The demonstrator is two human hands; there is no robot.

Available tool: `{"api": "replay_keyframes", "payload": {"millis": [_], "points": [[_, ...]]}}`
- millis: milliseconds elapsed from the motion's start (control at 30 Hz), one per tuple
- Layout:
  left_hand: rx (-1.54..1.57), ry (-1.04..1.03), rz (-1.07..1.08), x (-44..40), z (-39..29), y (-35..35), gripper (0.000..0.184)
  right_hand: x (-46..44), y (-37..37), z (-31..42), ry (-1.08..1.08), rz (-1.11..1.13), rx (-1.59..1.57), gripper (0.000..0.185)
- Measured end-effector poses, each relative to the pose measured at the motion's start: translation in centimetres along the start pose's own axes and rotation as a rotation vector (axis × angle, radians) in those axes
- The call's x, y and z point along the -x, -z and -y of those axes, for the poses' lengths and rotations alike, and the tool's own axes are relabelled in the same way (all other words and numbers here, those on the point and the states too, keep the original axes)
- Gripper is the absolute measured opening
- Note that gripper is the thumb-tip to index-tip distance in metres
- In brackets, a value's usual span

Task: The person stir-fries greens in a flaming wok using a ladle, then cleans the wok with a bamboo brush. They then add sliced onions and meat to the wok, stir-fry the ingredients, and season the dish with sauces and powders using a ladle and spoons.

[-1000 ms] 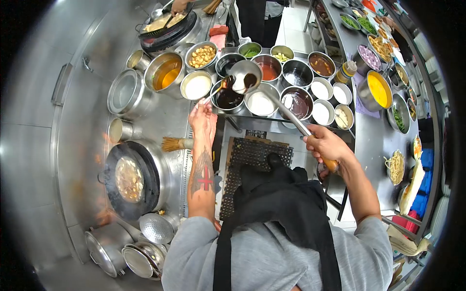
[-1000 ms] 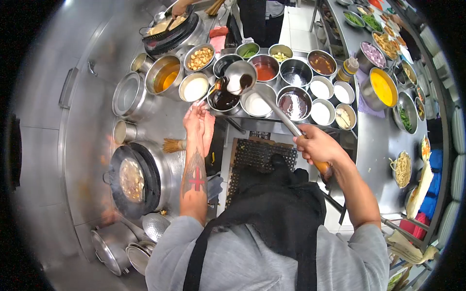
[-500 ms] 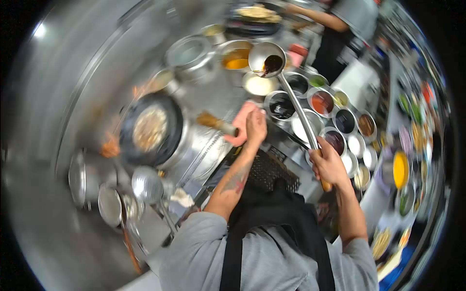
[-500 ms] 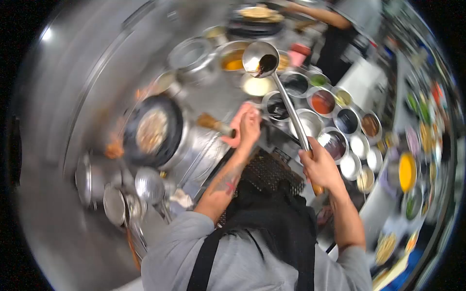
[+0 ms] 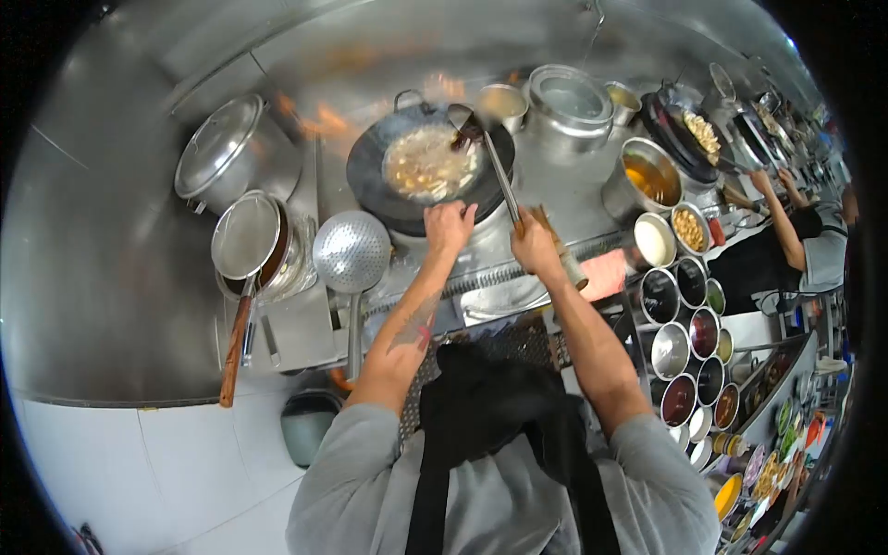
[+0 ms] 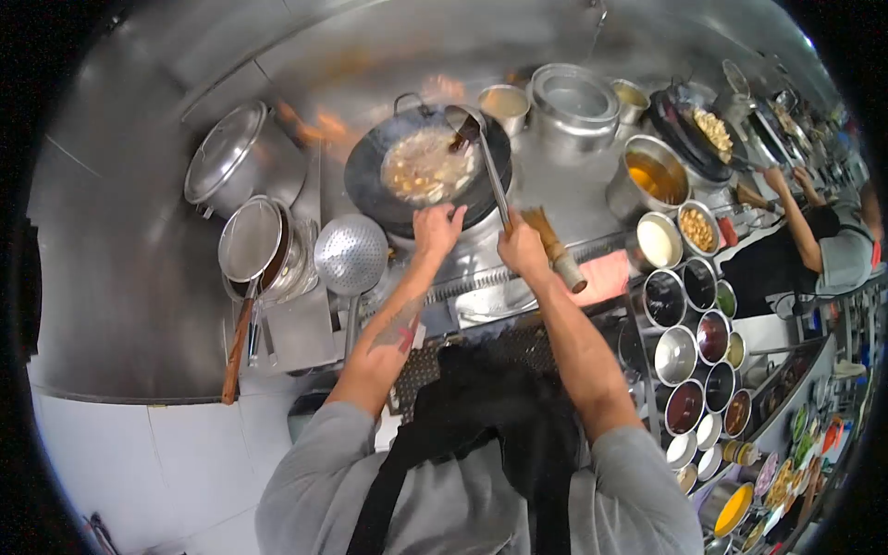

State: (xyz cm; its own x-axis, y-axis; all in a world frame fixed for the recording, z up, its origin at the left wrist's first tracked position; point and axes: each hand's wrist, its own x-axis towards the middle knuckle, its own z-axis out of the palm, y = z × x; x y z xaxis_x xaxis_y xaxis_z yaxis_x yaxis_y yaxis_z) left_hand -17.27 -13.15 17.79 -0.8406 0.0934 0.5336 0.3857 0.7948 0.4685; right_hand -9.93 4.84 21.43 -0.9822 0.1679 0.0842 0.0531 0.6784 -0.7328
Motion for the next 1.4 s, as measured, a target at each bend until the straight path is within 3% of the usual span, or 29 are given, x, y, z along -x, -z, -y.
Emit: {"api": "replay_keyframes", "payload": {"millis": [33, 67, 133, 167, 300, 367, 400, 467, 500, 533, 600, 667, 767, 800, 833, 867, 900, 967, 1067, 1200, 1267, 1400], "points": [[0.023, 0.023, 0.07, 0.4, 0.5, 0.0, 0.029, 0.1, -1.1, 0.5, 0.115, -0.032, 0.051, 0.04], [0.049, 0.035, 0.117, -0.3, 0.8, -0.1, 0.028, -0.8, -1.4, 0.9, 0.119, -0.029, 0.048, 0.04], [0.021, 0.084, 0.17, -0.6, 0.5, 0.3, 0.028, -2.2, -0.4, 2.1, -0.68, 0.582, -1.442, 0.02], [0.022, 0.089, 0.168, -0.7, 0.5, 0.4, 0.029, -3.0, 1.3, 3.0, -0.86, 0.62, -1.772, 0.008], [0.018, 0.108, 0.212, -1.1, -0.1, 1.2, 0.029, -3.0, 3.5, 4.7, -0.82, 0.669, -1.463, 0.023], [0.01, 0.112, 0.248, -0.8, 0.2, 1.0, 0.028, -0.1, 5.3, 9.4, -0.081, 0.521, 0.002, 0.048], [0.039, 0.106, 0.192, -0.5, 0.5, 0.7, 0.026, 0.6, 4.7, 8.4, -0.097, 0.51, -0.007, 0.048], [0.192, 0.086, 0.128, -0.4, 0.6, 0.8, 0.02, 1.7, 1.6, 3.9, 0.101, 0.366, 0.473, 0.065], [0.317, 0.07, 0.132, -0.1, 0.7, 1.1, 0.017, 2.3, 0.0, 1.2, 0.146, 0.326, 0.549, 0.065], [0.291, -0.099, -0.016, 0.4, 0.4, 1.1, 0.02, 3.4, 0.9, 0.5, 0.156, 0.301, 0.46, 0.062], [0.26, -0.198, -0.057, 1.9, -3.5, 3.8, 0.029, 5.4, 3.8, -1.1, 0.298, -0.049, 0.264, 0.061], [0.436, -0.208, 0.092, 4.2, -7.0, 5.3, 0.026, 10.3, 10.6, -1.9, 0.051, -0.167, -0.087, 0.059], [0.519, -0.349, 0.375, 8.3, -9.3, 4.8, 0.019, 25.2, 12.9, -11.5, -0.421, -0.293, -0.546, 0.06], [0.527, -0.38, 0.447, 9.2, -10.6, 5.1, 0.017, 31.9, 10.7, -14.6, -0.604, -0.387, -0.647, 0.063], [0.521, -0.421, 0.509, 9.8, -10.9, 5.0, 0.017, 38.2, 9.0, -15.0, -0.885, -0.339, -0.653, 0.069], [0.509, -0.466, 0.558, 10.1, -11.1, 4.7, 0.017, 44.8, 3.7, -16.8, -1.017, -0.387, -0.73, 0.076], [0.501, -0.489, 0.604, 10.1, -11.5, 4.2, 0.017, 48.5, 1.8, -14.2, -1.253, -0.344, -0.863, 0.079], [0.463, -0.548, 0.681, 10.3, -12.8, 3.4, 0.016, 52.6, -2.3, -9.7, -1.435, -0.345, -1.372, 0.079], [0.416, -0.636, 0.767, 10.4, -14.8, 2.4, 0.016, 53.8, -7.0, -6.5, -1.424, -0.641, -1.709, 0.081], [0.409, -0.715, 0.847, 11.6, -18.6, 1.0, 0.018, 52.7, -4.9, -4.6, -1.509, -1.001, -1.827, 0.078], [0.408, -0.686, 0.908, 13.0, -20.7, 0.1, 0.018, 53.5, -4.6, -5.2, -1.371, -1.226, -1.903, 0.077], [0.462, -0.785, 0.968, 16.1, -25.3, -1.3, 0.017, 55.3, -3.0, -5.2, -1.387, -1.304, -1.929, 0.075]]}}
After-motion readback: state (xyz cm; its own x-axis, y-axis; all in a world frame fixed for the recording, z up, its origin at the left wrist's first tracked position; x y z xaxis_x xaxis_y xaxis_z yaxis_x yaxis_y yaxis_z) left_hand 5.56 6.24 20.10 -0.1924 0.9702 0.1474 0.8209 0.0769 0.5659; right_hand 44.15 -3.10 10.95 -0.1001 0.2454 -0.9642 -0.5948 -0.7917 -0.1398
